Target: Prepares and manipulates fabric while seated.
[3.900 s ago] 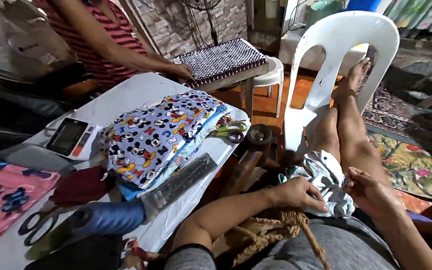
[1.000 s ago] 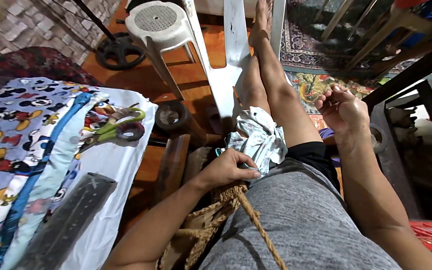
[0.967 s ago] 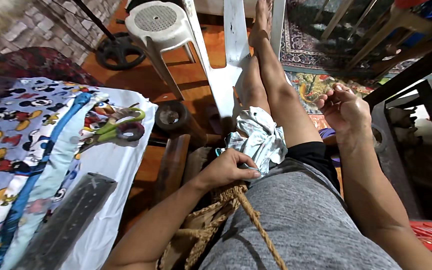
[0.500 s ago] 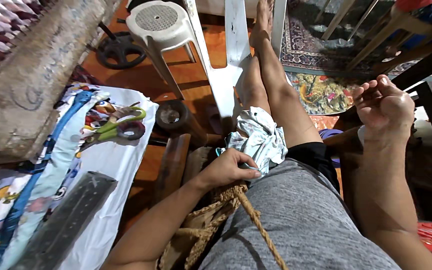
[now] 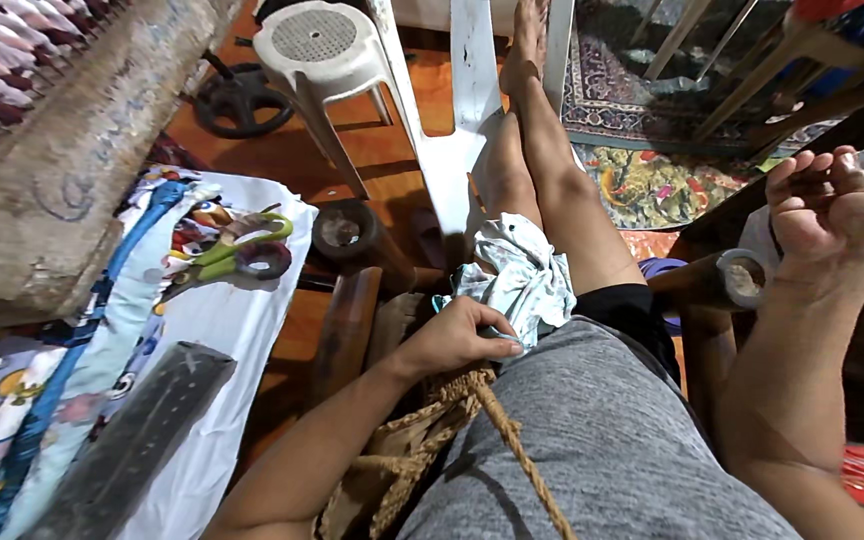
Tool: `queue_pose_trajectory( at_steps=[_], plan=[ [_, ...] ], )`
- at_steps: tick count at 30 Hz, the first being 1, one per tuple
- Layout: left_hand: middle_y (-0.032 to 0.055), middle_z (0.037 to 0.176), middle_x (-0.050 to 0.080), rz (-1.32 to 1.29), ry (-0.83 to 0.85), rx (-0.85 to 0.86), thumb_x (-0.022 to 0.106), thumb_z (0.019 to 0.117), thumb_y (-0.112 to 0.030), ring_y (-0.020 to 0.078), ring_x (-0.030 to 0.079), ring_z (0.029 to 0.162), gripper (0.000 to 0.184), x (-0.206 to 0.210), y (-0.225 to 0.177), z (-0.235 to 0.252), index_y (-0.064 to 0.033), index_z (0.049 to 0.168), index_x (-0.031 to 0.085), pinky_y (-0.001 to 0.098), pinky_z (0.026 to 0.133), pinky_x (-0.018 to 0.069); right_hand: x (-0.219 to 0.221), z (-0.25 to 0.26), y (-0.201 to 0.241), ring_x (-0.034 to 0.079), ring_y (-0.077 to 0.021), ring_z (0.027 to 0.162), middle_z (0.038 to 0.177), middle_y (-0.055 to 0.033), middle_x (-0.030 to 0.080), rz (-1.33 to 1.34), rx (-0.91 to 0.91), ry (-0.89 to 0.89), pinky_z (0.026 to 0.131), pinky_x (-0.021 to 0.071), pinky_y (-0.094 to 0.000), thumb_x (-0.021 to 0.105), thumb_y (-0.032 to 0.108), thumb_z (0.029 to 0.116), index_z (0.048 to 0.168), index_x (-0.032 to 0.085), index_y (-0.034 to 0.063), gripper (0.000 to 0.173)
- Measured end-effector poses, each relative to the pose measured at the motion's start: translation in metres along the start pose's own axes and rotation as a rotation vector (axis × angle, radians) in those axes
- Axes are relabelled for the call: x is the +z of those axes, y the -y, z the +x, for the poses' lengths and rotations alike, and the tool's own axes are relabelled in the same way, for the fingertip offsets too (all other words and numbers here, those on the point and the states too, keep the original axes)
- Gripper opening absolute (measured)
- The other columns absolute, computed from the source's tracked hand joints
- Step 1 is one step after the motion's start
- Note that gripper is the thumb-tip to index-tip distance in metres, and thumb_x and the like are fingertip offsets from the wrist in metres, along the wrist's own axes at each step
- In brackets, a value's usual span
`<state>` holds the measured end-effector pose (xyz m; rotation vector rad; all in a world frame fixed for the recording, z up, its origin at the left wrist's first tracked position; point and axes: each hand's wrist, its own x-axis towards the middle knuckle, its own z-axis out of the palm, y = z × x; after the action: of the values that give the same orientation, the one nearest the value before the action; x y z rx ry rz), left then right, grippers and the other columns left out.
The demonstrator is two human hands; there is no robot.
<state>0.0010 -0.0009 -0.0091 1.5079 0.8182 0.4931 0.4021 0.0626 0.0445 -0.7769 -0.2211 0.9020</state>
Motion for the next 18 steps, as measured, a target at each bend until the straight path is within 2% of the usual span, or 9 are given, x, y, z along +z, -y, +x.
queue_pose_trajectory(
  at_steps=[4,14,18],
  plan=[
    [-0.0122,0.078,0.069,0.008,0.003,-0.004,0.075,0.0878,-0.010,-0.0087,0.061,0.072,0.001,0.000,-0.001,0.000,-0.0097,0.087,0.076,0.0119,0.068,0.0510,-0.005,0.001,0.008,0.070,-0.0114,0.079,0.077,0.0026,0.062,0.047,-0.044,-0.041,0.088,0.0609,-0.0332,0.036,0.020,0.1114,0.099,0.053,0.0158,0.021],
    [-0.0120,0.077,0.069,0.034,-0.017,-0.020,0.075,0.0884,-0.011,-0.0094,0.060,0.071,0.002,0.001,-0.003,-0.001,-0.0094,0.087,0.075,0.0117,0.068,0.0505,-0.036,0.013,0.022,0.069,-0.0175,0.095,0.092,-0.0034,0.065,0.147,-0.149,0.093,0.097,0.0566,-0.0399,0.028,0.021,0.1123,0.106,0.053,0.0114,0.027],
    [-0.0118,0.077,0.068,0.038,-0.031,-0.030,0.075,0.0889,-0.012,-0.0090,0.060,0.071,0.003,0.001,-0.003,-0.001,-0.0092,0.087,0.075,0.0118,0.068,0.0503,-0.045,0.021,0.028,0.069,-0.0161,0.094,0.091,-0.0025,0.064,0.129,-0.172,0.104,0.097,0.0567,-0.0392,0.027,0.021,0.1128,0.107,0.052,0.0116,0.027]
  ],
)
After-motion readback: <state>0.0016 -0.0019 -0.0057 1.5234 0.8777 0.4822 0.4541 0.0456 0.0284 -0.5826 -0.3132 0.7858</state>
